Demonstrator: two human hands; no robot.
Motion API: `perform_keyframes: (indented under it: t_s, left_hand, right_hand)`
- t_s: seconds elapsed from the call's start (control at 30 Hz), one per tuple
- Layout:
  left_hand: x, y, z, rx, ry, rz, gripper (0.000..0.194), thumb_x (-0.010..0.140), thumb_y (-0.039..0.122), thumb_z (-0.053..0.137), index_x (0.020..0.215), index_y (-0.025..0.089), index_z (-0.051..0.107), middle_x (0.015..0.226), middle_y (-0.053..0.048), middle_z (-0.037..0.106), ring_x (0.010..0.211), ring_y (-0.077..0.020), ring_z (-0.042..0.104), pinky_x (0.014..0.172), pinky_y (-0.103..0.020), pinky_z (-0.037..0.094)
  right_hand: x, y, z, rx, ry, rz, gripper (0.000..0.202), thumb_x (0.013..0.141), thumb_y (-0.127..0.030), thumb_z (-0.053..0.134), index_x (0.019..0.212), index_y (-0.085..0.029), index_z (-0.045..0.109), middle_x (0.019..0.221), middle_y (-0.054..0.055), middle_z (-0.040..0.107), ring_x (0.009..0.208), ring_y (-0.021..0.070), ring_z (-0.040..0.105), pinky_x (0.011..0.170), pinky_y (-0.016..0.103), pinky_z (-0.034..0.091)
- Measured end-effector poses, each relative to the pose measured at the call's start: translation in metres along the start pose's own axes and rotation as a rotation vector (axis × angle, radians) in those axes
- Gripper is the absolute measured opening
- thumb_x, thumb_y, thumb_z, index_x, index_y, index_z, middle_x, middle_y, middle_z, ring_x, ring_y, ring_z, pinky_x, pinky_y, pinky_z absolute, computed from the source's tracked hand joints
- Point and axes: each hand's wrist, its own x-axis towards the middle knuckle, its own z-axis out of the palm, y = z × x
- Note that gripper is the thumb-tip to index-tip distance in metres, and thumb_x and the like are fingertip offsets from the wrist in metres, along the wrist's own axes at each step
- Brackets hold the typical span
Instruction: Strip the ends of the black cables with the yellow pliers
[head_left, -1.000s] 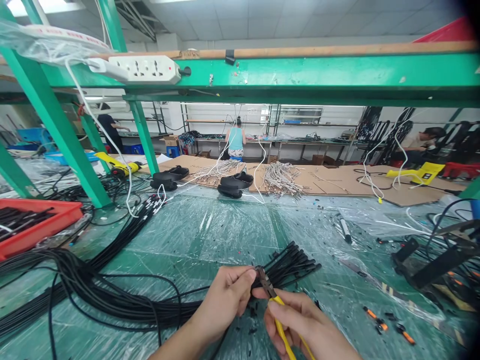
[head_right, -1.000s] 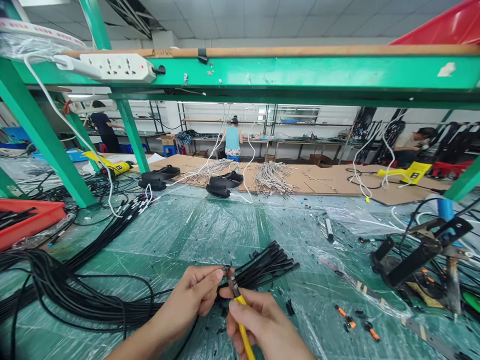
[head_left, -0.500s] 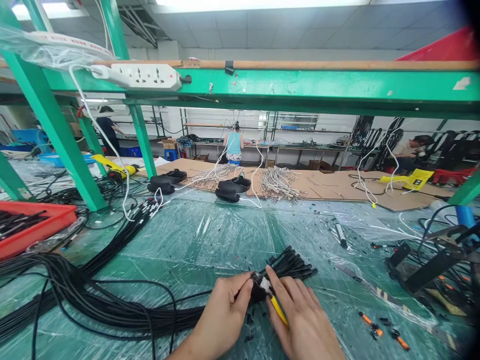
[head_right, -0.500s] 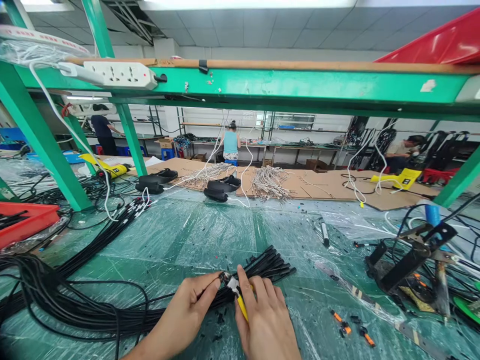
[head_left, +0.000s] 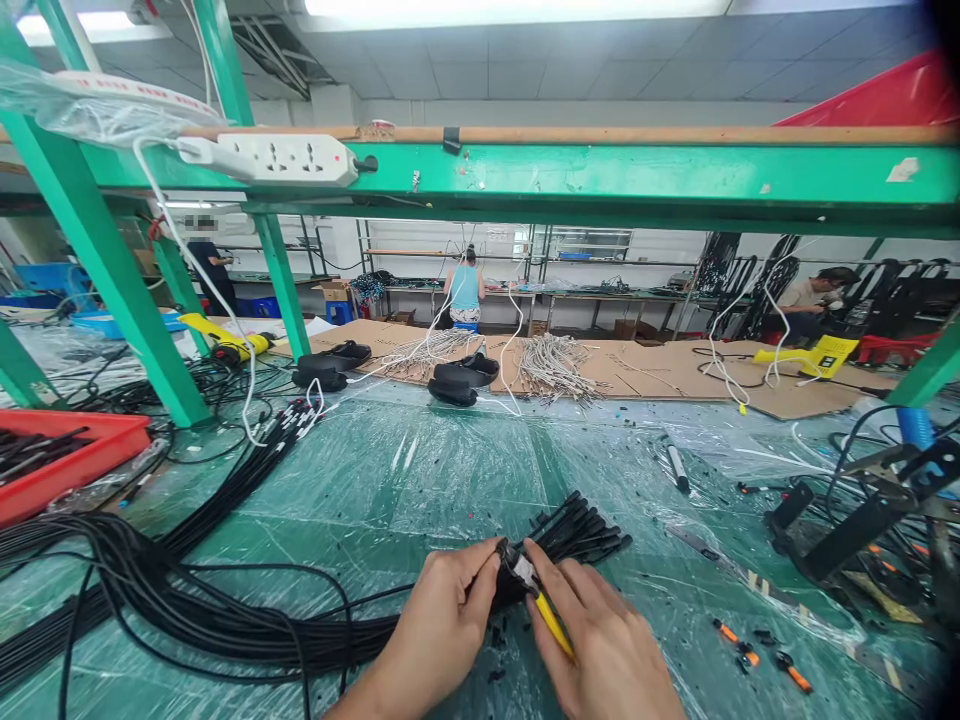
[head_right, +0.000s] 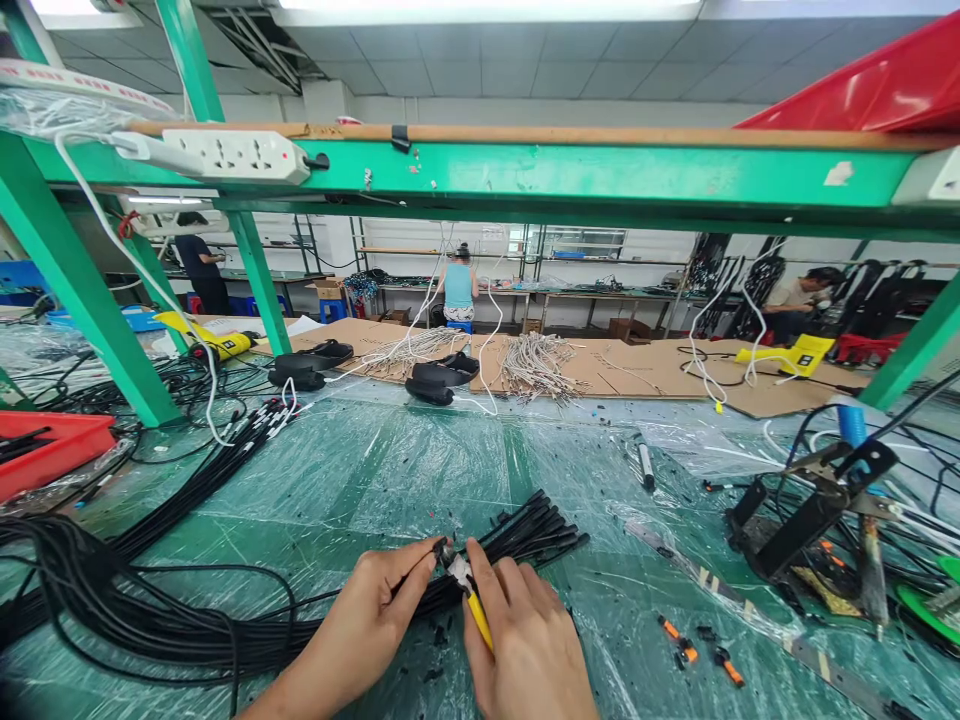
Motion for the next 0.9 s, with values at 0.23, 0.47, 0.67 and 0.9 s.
perform_keyframes:
  t_s: [0.23, 0.47, 0.67, 0.9]
  left_hand:
    - [-0.001, 0.000, -0.008, 0.190, -0.030, 0.050, 0.033, 0.092, 0.029, 0.042, 0.077, 0.018, 0.069, 0.065, -0.003, 0.063, 0.056, -0.0160, 0.049, 0.059, -0.023, 0.035]
    - [-0.001, 0.000, -0.013, 0.277, -0.124, 0.062, 0.031, 0.093, 0.024, 0.039, 0.069, 0.018, 0.058, 0.060, 0.001, 0.054, 0.053, -0.0132, 0.040, 0.056, -0.023, 0.029]
    - [0.000, -0.001, -0.012, 0.389, -0.133, 0.029, 0.029, 0.093, 0.022, 0.036, 0.066, 0.019, 0.045, 0.059, 0.003, 0.044, 0.054, -0.0123, 0.034, 0.056, -0.025, 0.025]
    - [0.004, -0.004, -0.015, 0.260, -0.140, -0.077, 0.033, 0.093, 0.027, 0.035, 0.061, 0.019, 0.035, 0.059, 0.005, 0.027, 0.056, -0.0119, 0.024, 0.052, -0.026, 0.019]
  right_hand:
    - [-0.001, 0.000, 0.002, -0.031, 0.014, 0.028, 0.051, 0.083, -0.018, 0.048, 0.134, -0.020, 0.042, 0.094, 0.008, 0.059, 0.083, 0.0234, 0.057, 0.070, 0.039, 0.049]
    - [-0.011, -0.009, 0.013, 0.281, -0.061, 0.175, 0.037, 0.093, -0.027, 0.040, 0.129, -0.025, 0.044, 0.099, 0.006, 0.060, 0.091, 0.0194, 0.060, 0.077, 0.033, 0.052]
    - [-0.009, -0.004, 0.008, 0.018, -0.022, 0.069, 0.042, 0.090, -0.030, 0.048, 0.131, -0.021, 0.044, 0.095, 0.007, 0.062, 0.082, 0.0238, 0.062, 0.068, 0.040, 0.054]
    - [-0.006, -0.005, 0.002, -0.017, -0.001, 0.033, 0.040, 0.089, -0.026, 0.047, 0.128, -0.016, 0.045, 0.091, 0.008, 0.062, 0.080, 0.0216, 0.062, 0.066, 0.036, 0.054]
